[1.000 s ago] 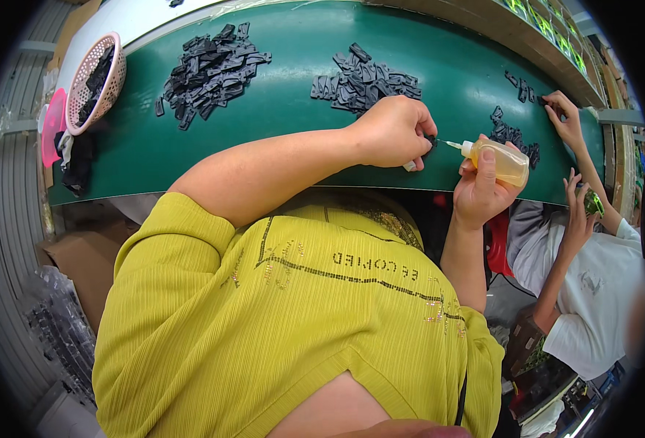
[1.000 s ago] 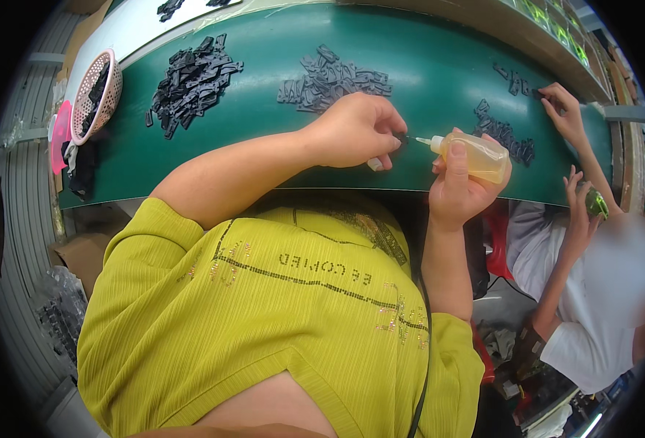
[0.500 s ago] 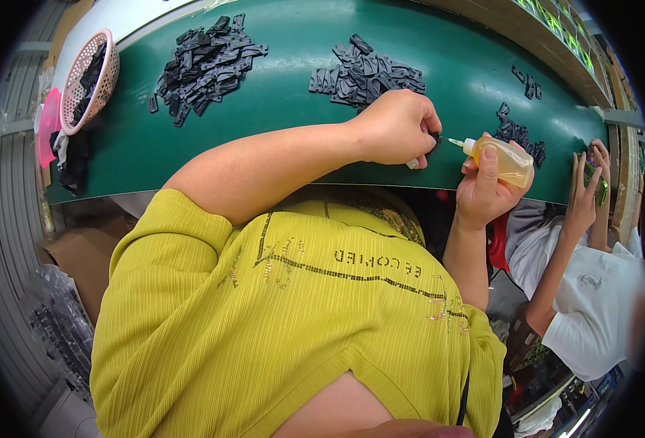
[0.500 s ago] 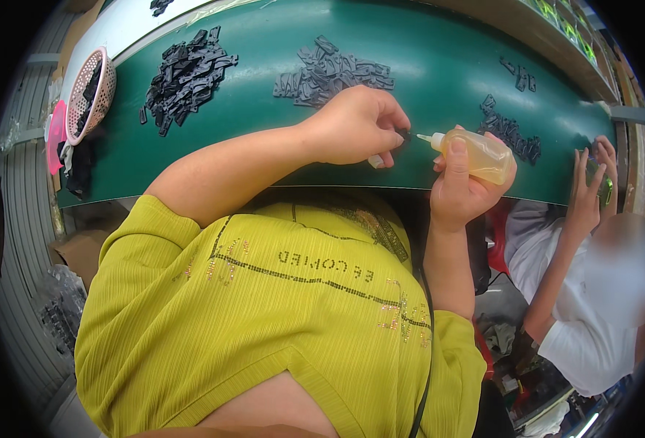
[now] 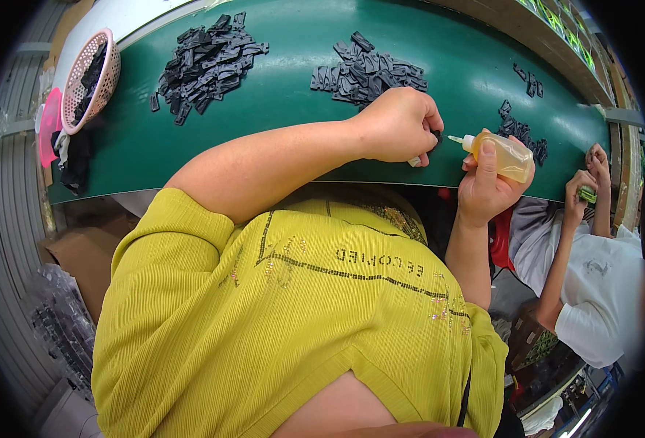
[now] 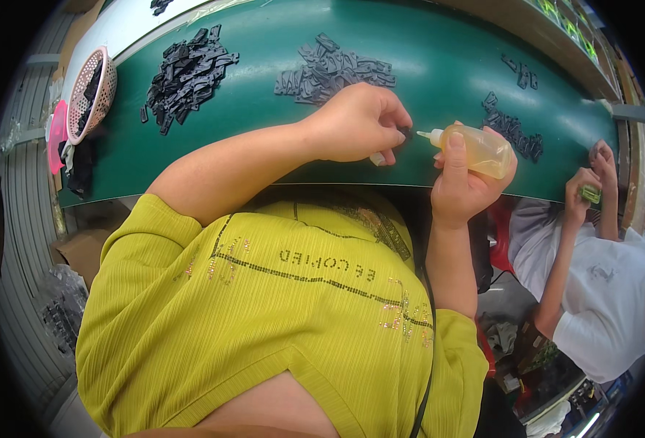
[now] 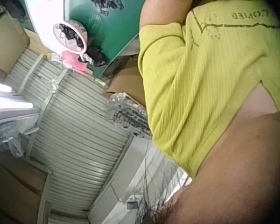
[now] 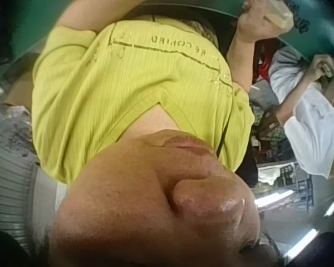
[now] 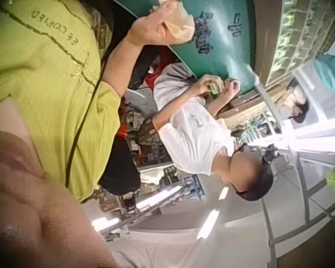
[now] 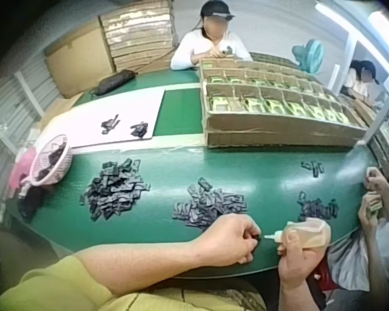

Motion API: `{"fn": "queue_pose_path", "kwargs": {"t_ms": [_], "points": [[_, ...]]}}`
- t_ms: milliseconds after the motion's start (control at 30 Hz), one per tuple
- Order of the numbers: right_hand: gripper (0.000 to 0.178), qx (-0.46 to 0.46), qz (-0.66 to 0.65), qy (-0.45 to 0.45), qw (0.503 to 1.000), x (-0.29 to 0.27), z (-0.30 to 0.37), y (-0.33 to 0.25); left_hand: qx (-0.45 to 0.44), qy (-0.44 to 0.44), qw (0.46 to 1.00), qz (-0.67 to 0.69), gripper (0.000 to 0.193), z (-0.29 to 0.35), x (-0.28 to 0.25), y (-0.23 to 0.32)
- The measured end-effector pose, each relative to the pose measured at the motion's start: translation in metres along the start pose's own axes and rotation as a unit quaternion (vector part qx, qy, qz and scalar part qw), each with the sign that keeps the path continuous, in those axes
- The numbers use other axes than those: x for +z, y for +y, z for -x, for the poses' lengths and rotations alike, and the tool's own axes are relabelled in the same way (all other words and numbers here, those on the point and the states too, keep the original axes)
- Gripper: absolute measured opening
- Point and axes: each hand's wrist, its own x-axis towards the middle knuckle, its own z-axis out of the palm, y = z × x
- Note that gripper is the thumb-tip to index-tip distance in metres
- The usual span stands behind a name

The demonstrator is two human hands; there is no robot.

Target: Applying glue to small black plastic pieces and sorting them on an assembly line.

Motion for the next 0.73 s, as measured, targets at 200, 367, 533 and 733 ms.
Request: {"fn": "queue_pose_path", "kwargs": {"t_ms": [200, 367, 533, 733], "points": [[0.039, 0.003, 0.017, 0.006, 1.0, 0.001, 0.001, -0.003, -0.007, -0.004, 1.0, 0.002, 0.025, -0.001, 0.002, -0.004], [0.037, 0.005, -0.067, 0.043, 0.997, -0.005, 0.0, 0.0, -0.016, -0.007, 1.0, 0.012, 0.025, -0.001, 0.001, -0.003], [0.037, 0.032, -0.151, 0.062, 0.986, -0.006, 0.007, -0.003, -0.013, -0.002, 0.999, 0.033, 0.026, -0.002, 0.0, -0.005], [0.036, 0.037, -0.08, -0.055, 0.995, -0.014, 0.008, 0.002, -0.028, 0.0, 0.999, 0.033, 0.027, -0.001, -0.001, -0.001]]}}
